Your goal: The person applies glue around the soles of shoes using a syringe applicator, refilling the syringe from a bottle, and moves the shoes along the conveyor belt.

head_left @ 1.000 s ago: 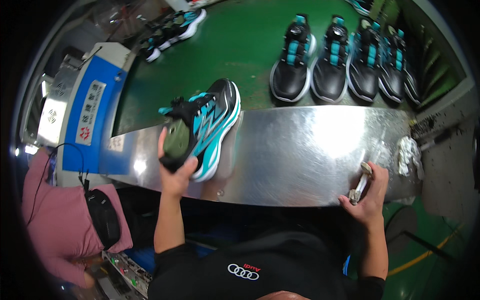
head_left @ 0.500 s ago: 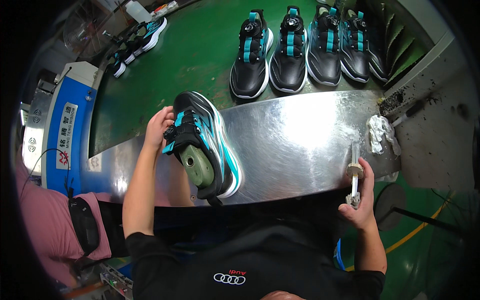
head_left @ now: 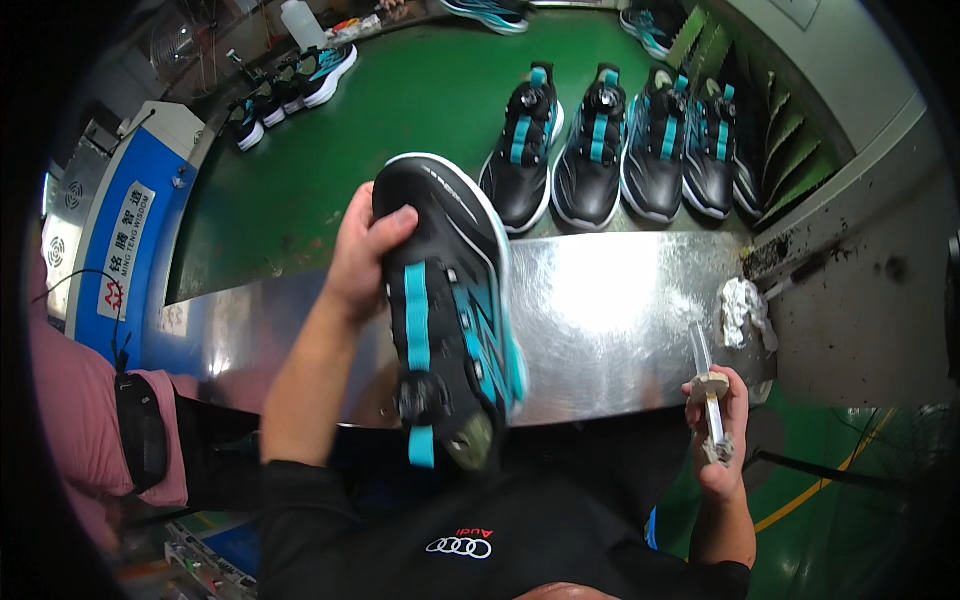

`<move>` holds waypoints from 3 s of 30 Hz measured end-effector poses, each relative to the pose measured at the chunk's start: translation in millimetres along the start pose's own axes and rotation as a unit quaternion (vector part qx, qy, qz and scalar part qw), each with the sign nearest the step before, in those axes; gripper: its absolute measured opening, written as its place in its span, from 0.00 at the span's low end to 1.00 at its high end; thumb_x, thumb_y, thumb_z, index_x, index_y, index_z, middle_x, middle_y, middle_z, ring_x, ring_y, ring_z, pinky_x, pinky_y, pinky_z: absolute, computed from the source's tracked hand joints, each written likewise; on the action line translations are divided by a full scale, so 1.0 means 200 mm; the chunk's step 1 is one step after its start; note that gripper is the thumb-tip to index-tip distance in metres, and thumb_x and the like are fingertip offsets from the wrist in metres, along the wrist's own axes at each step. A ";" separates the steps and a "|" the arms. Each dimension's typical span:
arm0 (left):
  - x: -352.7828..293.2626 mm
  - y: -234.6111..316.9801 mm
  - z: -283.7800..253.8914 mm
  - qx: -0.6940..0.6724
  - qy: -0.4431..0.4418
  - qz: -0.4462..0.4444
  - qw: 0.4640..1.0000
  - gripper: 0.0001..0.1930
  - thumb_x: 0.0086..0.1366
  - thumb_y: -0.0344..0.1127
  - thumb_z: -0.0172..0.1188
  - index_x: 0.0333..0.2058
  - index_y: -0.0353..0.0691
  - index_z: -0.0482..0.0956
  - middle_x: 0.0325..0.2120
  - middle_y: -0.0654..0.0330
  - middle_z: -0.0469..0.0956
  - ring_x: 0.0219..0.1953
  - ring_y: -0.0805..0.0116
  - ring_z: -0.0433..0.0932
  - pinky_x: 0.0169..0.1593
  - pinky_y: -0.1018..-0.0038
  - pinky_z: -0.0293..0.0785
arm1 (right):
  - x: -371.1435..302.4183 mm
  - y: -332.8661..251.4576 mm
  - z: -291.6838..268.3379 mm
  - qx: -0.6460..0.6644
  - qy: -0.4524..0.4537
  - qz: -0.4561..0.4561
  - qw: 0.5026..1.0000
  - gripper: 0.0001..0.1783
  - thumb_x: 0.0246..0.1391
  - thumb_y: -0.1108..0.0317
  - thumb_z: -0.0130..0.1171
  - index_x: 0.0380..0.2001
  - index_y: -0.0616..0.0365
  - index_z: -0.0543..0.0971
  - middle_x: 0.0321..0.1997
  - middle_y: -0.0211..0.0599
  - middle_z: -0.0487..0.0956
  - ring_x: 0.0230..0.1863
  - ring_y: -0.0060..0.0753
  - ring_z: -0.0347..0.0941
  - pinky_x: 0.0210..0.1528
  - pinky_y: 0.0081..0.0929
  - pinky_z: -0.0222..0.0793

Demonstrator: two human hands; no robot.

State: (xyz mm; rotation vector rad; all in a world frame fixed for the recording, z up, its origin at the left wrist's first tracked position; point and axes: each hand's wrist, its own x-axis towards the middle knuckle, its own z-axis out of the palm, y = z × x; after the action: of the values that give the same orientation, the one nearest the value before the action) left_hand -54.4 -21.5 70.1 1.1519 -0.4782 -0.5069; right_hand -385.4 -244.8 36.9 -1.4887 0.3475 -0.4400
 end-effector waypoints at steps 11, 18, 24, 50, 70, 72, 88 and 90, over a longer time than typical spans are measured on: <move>-0.26 -0.05 0.04 -0.162 -0.050 0.011 0.985 0.42 0.41 0.37 0.69 0.56 0.38 0.60 0.47 0.55 0.71 0.50 0.62 0.71 0.55 0.65 0.68 | 0.30 -0.36 0.38 0.309 -0.235 -0.048 0.920 0.58 0.26 0.23 0.59 0.54 0.54 0.61 0.36 0.46 0.71 0.36 0.34 0.65 0.36 0.26 0.56; -0.29 -0.14 0.01 -0.120 -0.098 0.079 0.985 0.41 0.36 0.34 0.73 0.50 0.41 0.60 0.43 0.48 0.72 0.46 0.58 0.73 0.50 0.65 0.70 | 0.38 -0.43 0.53 0.354 -0.323 -0.040 0.877 0.60 0.21 0.20 0.57 0.52 0.56 0.66 0.37 0.52 0.74 0.36 0.41 0.70 0.40 0.32 0.59; -0.32 -0.13 0.01 -0.091 -0.148 0.111 0.979 0.41 0.35 0.32 0.73 0.50 0.43 0.60 0.43 0.47 0.71 0.47 0.58 0.72 0.49 0.65 0.70 | 0.36 -0.48 0.59 0.339 -0.319 -0.043 0.884 0.58 0.23 0.21 0.58 0.50 0.58 0.67 0.36 0.48 0.74 0.34 0.40 0.70 0.42 0.37 0.58; -0.22 -0.30 -0.28 -0.245 -0.097 -0.027 0.964 0.36 0.60 0.49 0.54 0.59 0.31 0.55 0.53 0.43 0.66 0.52 0.49 0.70 0.55 0.55 0.68 | 0.04 -0.09 -0.02 -0.052 -0.022 0.098 0.994 0.67 0.25 0.31 0.67 0.61 0.67 0.52 0.46 0.36 0.67 0.42 0.24 0.63 0.46 0.20 0.56; -0.29 -0.19 -0.01 -0.097 -0.119 0.081 0.985 0.40 0.36 0.35 0.72 0.49 0.41 0.61 0.43 0.48 0.71 0.46 0.60 0.73 0.48 0.66 0.71 | 0.39 -0.52 0.57 0.272 -0.329 -0.045 0.903 0.45 0.36 0.33 0.64 0.51 0.53 0.66 0.35 0.50 0.75 0.28 0.32 0.65 0.29 0.27 0.52; -0.29 -0.17 0.02 -0.111 -0.140 0.077 0.981 0.40 0.37 0.35 0.74 0.50 0.43 0.60 0.43 0.48 0.71 0.47 0.58 0.72 0.50 0.63 0.69 | 0.39 -0.52 0.59 0.271 -0.319 -0.037 0.908 0.46 0.34 0.33 0.65 0.50 0.54 0.67 0.35 0.50 0.75 0.30 0.34 0.68 0.29 0.28 0.51; -0.30 -0.12 0.03 -0.101 -0.163 0.085 0.978 0.40 0.37 0.33 0.72 0.50 0.43 0.60 0.44 0.49 0.71 0.48 0.60 0.71 0.51 0.64 0.68 | 0.38 -0.53 0.65 0.307 -0.267 0.028 0.913 0.48 0.33 0.33 0.65 0.49 0.59 0.67 0.41 0.43 0.74 0.36 0.37 0.71 0.35 0.29 0.56; -0.30 -0.12 0.02 -0.098 -0.163 0.082 0.978 0.40 0.37 0.33 0.71 0.50 0.43 0.60 0.44 0.49 0.71 0.48 0.60 0.71 0.50 0.64 0.69 | 0.38 -0.54 0.63 0.298 -0.276 0.028 0.913 0.48 0.33 0.32 0.65 0.49 0.59 0.67 0.44 0.41 0.74 0.37 0.36 0.72 0.36 0.30 0.57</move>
State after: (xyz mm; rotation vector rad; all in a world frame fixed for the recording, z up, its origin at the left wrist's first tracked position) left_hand -108.0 3.5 42.4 0.8346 -0.7823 -0.5881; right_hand -265.2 -174.3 154.7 -0.9404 -0.1889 -0.0471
